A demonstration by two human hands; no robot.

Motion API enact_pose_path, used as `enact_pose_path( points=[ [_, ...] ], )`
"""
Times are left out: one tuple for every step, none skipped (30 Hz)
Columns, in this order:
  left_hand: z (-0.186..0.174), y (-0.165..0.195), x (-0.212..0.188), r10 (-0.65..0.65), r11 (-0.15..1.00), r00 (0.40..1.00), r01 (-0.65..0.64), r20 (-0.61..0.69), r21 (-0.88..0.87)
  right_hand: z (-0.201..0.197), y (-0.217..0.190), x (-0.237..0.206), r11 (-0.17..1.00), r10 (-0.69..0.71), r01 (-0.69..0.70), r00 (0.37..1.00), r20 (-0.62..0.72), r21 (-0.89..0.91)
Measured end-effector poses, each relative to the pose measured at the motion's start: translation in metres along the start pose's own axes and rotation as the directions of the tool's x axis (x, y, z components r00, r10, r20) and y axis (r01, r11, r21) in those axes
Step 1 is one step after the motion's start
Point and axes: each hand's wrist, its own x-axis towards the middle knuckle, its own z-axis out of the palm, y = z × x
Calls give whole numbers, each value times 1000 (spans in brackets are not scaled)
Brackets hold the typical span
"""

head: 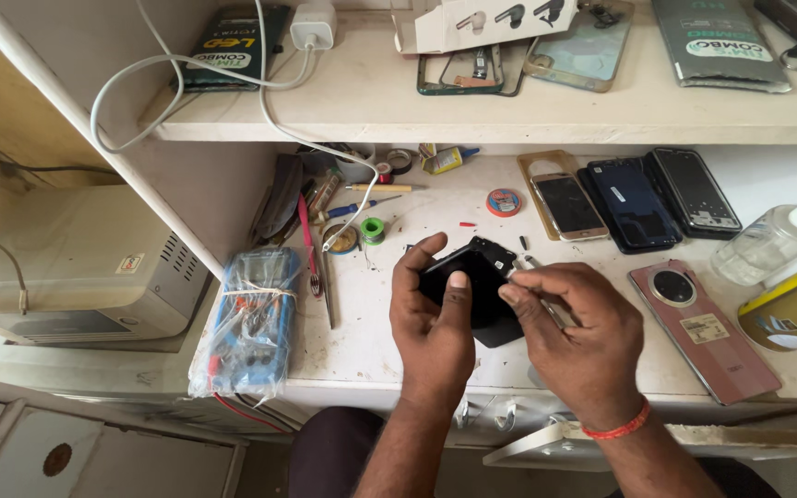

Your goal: The person sits at a cluttered workbench and disassembles a smartphone, removing the back cover and exposing the internal components. They then handle a charging cable and appear to connect it to the device while inspecting the internals.

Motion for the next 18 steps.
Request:
enact_pose_path(
  points=[
    [-1, -1, 0, -9, 1000, 1000, 9, -7, -6, 0, 2, 0, 1000, -22, 22, 1000, 11, -13],
    [-2, -2, 0, -18, 1000, 1000, 17, -13, -11, 1, 3, 0, 999, -35, 35, 999, 19, 24],
    [-4, -3, 0, 1, 1000, 1000, -1, -2, -30, 3, 5, -1, 997, -48, 47, 998, 27, 60],
    [-6, -4, 1, 18, 999, 1000, -18, 8, -48, 4, 6, -3, 994, -60, 56, 998, 36, 96],
    [-8, -4, 0, 32, 997, 999, -31, 17, -66, 4, 7, -4, 994, -41, 37, 999, 36, 99],
    [-9, -5, -2, 16, 999, 1000, -16, 14, -50, 5, 8, -5, 995, -21, 17, 999, 36, 101],
    [-10, -5, -2, 2, 999, 1000, -2, 12, -34, 5, 9, -7, 995, -2, -2, 999, 36, 105],
    [-10, -5, -3, -10, 1000, 1000, 10, 11, -18, 6, 9, -8, 995, -16, 13, 999, 31, 99],
    [-10, -4, -3, 16, 1000, 1000, -16, 20, 14, 6, 10, -9, 995, -32, 29, 999, 25, 93],
    [-10, -4, -5, 41, 998, 999, -42, 29, 43, 6, 10, -11, 995, -47, 46, 999, 19, 85],
    [-9, -4, -7, 64, 995, 997, -67, 39, 71, 5, 10, -12, 995, -24, 22, 1000, 21, 94],
    [-9, -5, -7, 64, 995, 997, -67, 42, 74, 4, 11, -14, 995, 0, -3, 1000, 24, 103],
    [-9, -4, -8, 63, 995, 997, -67, 44, 79, 4, 11, -15, 993, 25, -28, 999, 28, 114],
    [-9, -4, -9, 62, 994, 997, -66, 45, 84, 3, 12, -15, 985, 87, -93, 995, 52, 146],
    [-10, -4, -10, 80, 990, 996, -85, 47, 109, 2, 14, -14, 971, 148, -160, 986, 79, 177],
    [-12, -4, -10, 99, 985, 994, -105, 50, 136, 1, 16, -13, 952, 206, -224, 973, 106, 207],
    [-13, -4, -10, 119, 979, 991, -127, 55, 161, 0, 19, -12, 919, 253, -287, 955, 152, 270],
    [-15, -4, -10, 149, 968, 986, -159, 70, 193, 0, 22, -10, 879, 296, -348, 934, 199, 328]
  ],
)
